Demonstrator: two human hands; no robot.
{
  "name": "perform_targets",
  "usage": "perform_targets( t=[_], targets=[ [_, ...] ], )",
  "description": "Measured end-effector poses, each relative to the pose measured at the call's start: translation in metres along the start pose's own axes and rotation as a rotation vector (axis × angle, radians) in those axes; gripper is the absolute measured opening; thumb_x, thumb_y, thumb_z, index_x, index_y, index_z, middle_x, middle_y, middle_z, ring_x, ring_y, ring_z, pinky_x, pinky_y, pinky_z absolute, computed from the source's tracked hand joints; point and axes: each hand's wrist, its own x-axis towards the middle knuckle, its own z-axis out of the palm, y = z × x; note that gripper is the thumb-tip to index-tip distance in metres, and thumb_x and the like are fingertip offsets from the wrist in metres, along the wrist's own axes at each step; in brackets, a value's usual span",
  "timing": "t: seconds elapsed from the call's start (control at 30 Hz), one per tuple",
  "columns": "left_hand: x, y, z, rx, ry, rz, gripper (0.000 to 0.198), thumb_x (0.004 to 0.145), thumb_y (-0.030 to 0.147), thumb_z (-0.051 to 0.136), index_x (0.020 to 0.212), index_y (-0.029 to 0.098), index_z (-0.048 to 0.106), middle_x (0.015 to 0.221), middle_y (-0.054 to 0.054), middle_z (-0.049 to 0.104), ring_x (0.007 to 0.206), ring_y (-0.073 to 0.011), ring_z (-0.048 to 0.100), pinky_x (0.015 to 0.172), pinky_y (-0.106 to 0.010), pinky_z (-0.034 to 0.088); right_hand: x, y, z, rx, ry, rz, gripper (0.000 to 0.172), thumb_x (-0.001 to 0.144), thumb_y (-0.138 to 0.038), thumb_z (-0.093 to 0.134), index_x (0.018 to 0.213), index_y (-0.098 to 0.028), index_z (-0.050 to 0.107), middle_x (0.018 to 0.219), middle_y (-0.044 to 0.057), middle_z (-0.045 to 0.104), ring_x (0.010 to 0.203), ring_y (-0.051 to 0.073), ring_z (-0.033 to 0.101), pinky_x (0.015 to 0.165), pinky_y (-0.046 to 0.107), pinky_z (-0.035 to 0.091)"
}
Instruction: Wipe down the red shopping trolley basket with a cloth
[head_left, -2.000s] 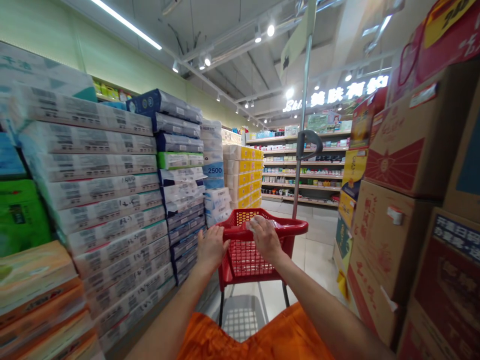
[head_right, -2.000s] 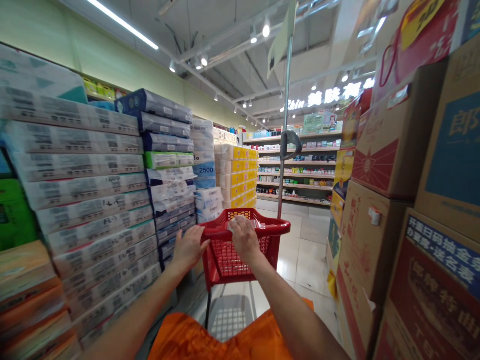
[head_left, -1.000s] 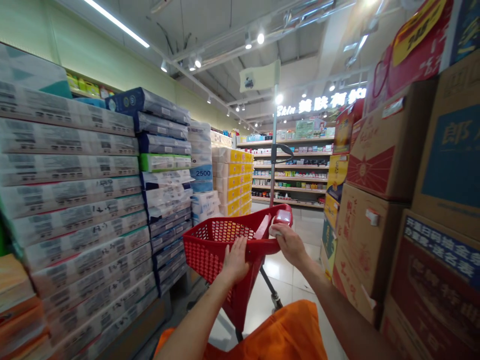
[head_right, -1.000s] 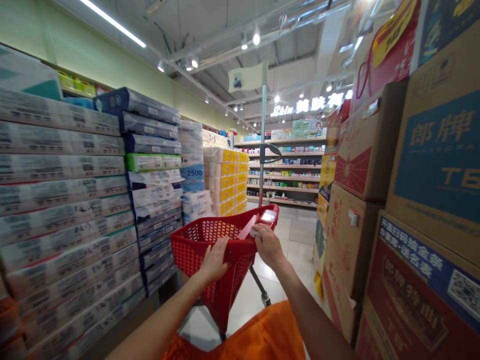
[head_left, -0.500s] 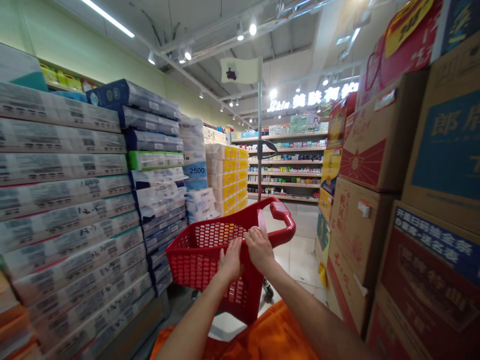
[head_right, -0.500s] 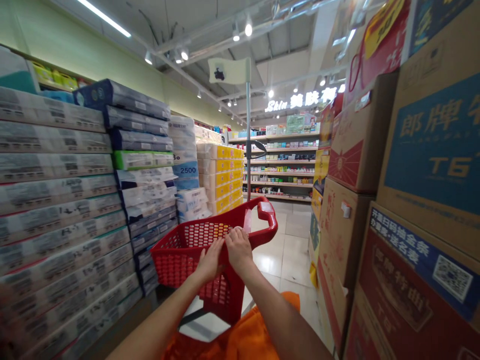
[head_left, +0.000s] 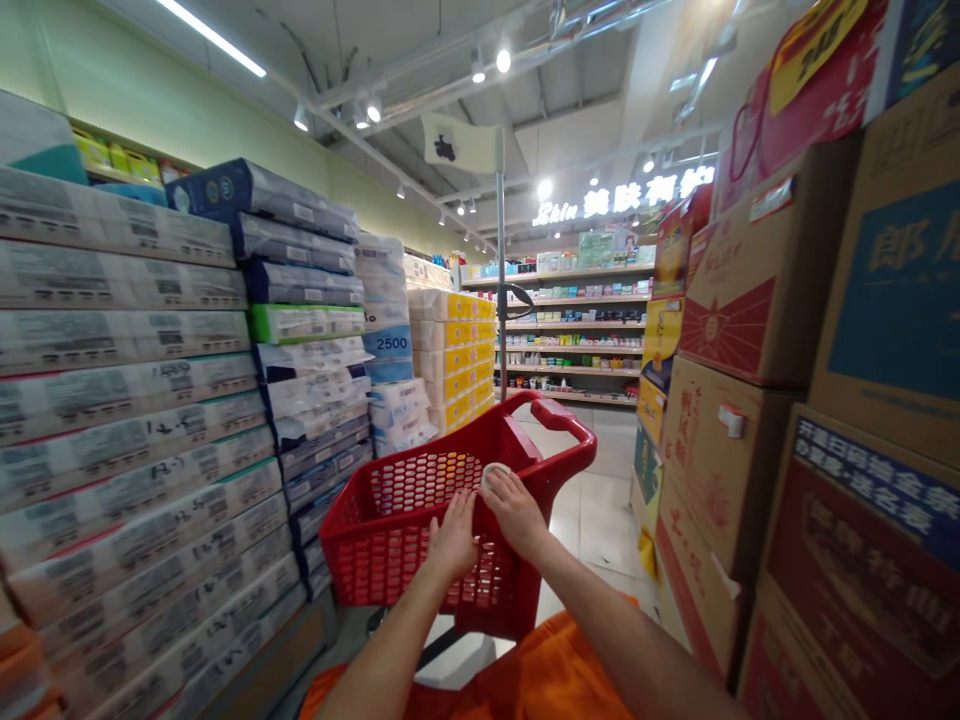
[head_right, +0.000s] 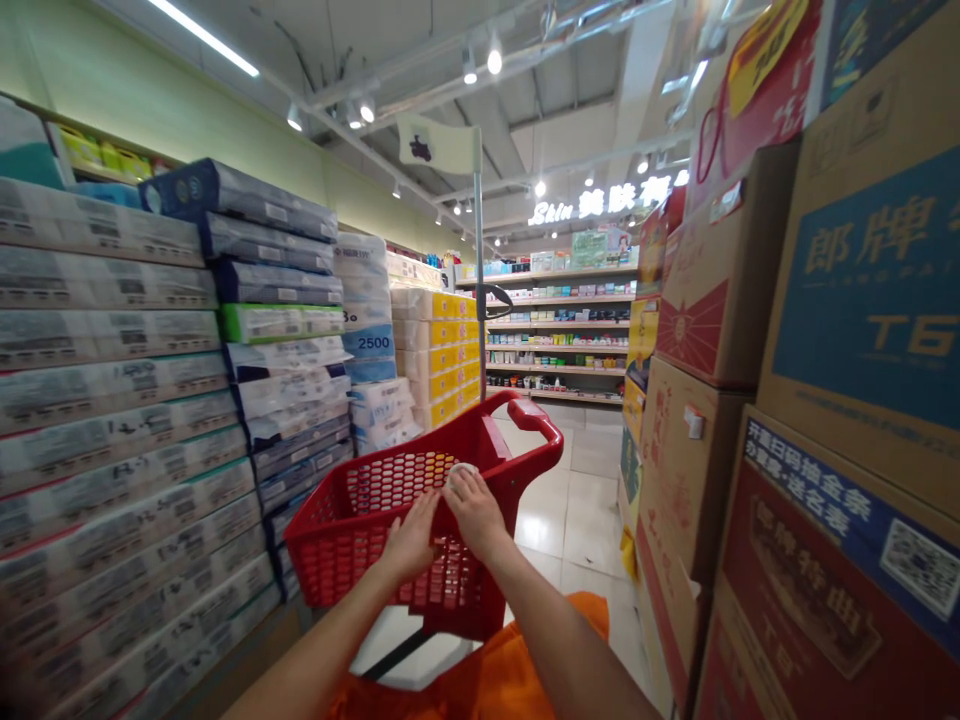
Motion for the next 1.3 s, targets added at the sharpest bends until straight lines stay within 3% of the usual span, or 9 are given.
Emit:
perform_targets(
  t=[0.2,0.4,0.53,0.6,0.8,1.03,1.17,1.23,1.3],
  targets=[
    [0.004,-0.004,0.0,0.025,-0.006,0.008,0.075,0.067,0.018,0.042,0.136,0.017,0.013,0.146,-0.005,0.008,0.133,-0.0197,0.008,0.104,-0.052,0.018,-0.001,0.059,-0.034,-0.066,0.159,0.318,0.034,0.079,-0.003,0.039,0.104,-0.016,0.06,0.116,0.013,0.055,0.115,0.023,0.043,0.096,0.044,0.036],
    [0.005,-0.007,-0.007,0.031,-0.039,-0.037,0.079,0.065,0.018,0.045,0.136,0.018,0.011,0.146,-0.007,0.008,0.133,-0.0206,0.008,0.103,-0.052,0.02,0.0,0.06,-0.036,0.072,0.141,0.085,0.038,0.081,-0.003,0.037,0.102,-0.022,0.062,0.113,0.006,0.059,0.115,0.017,0.045,0.096,0.038,0.039],
    [0.004,-0.011,-0.007,0.029,-0.034,-0.048,0.08,0.064,0.017,0.043,0.137,0.016,0.01,0.146,-0.006,0.005,0.134,-0.0208,0.006,0.103,-0.053,0.019,-0.009,0.071,-0.037,0.021,0.308,0.275,0.037,0.083,-0.005,0.034,0.105,-0.019,0.061,0.118,0.009,0.055,0.117,0.02,0.044,0.095,0.042,0.039],
    [0.004,-0.013,-0.005,0.031,-0.023,-0.06,0.081,0.063,0.017,0.043,0.137,0.015,0.009,0.146,-0.006,0.004,0.134,-0.02,0.005,0.104,-0.052,0.017,-0.028,0.065,-0.028,0.015,0.285,0.284,0.037,0.083,-0.005,0.033,0.105,-0.017,0.061,0.117,0.011,0.056,0.114,0.021,0.046,0.094,0.042,0.041],
    [0.005,-0.02,-0.002,0.016,-0.009,-0.051,0.08,0.063,0.019,0.044,0.136,0.013,0.011,0.146,-0.007,0.006,0.134,-0.0184,0.006,0.106,-0.046,0.016,-0.082,0.016,0.004,0.156,0.004,0.023,0.039,0.081,-0.003,0.035,0.099,-0.022,0.064,0.102,0.004,0.065,0.099,0.017,0.057,0.085,0.033,0.049],
    [0.003,-0.027,-0.003,0.034,0.014,-0.019,0.078,0.065,0.021,0.044,0.136,0.013,0.013,0.146,-0.008,0.008,0.133,-0.0185,0.007,0.105,-0.043,0.018,-0.019,0.056,-0.025,0.173,0.303,0.336,0.036,0.084,-0.009,0.035,0.107,-0.019,0.06,0.119,0.009,0.054,0.116,0.019,0.045,0.096,0.04,0.04],
    [0.005,-0.032,0.001,-0.021,0.049,-0.002,0.076,0.064,0.017,0.048,0.134,0.012,0.02,0.145,-0.01,0.015,0.133,-0.0195,0.012,0.106,-0.042,0.017,-0.045,0.021,-0.009,0.427,0.065,0.325,0.032,0.082,-0.014,0.04,0.101,-0.022,0.064,0.112,0.006,0.06,0.104,0.018,0.055,0.089,0.035,0.045],
    [0.006,-0.03,0.006,-0.158,0.159,0.012,0.069,0.066,0.012,0.047,0.132,0.013,0.027,0.143,-0.01,0.021,0.132,-0.0188,0.015,0.107,-0.041,0.014,-0.061,-0.006,-0.004,0.643,-0.061,0.356,0.028,0.079,-0.017,0.044,0.096,-0.024,0.065,0.108,0.004,0.062,0.096,0.018,0.059,0.083,0.033,0.049],
    [0.005,-0.023,0.013,-0.454,0.301,0.015,0.06,0.068,0.008,0.044,0.127,0.015,0.036,0.141,-0.009,0.029,0.13,-0.0168,0.022,0.107,-0.037,0.017,-0.063,-0.027,-0.008,0.875,-0.085,0.527,0.029,0.076,-0.019,0.045,0.097,-0.023,0.065,0.103,0.004,0.064,0.087,0.018,0.062,0.073,0.03,0.052]
  ],
)
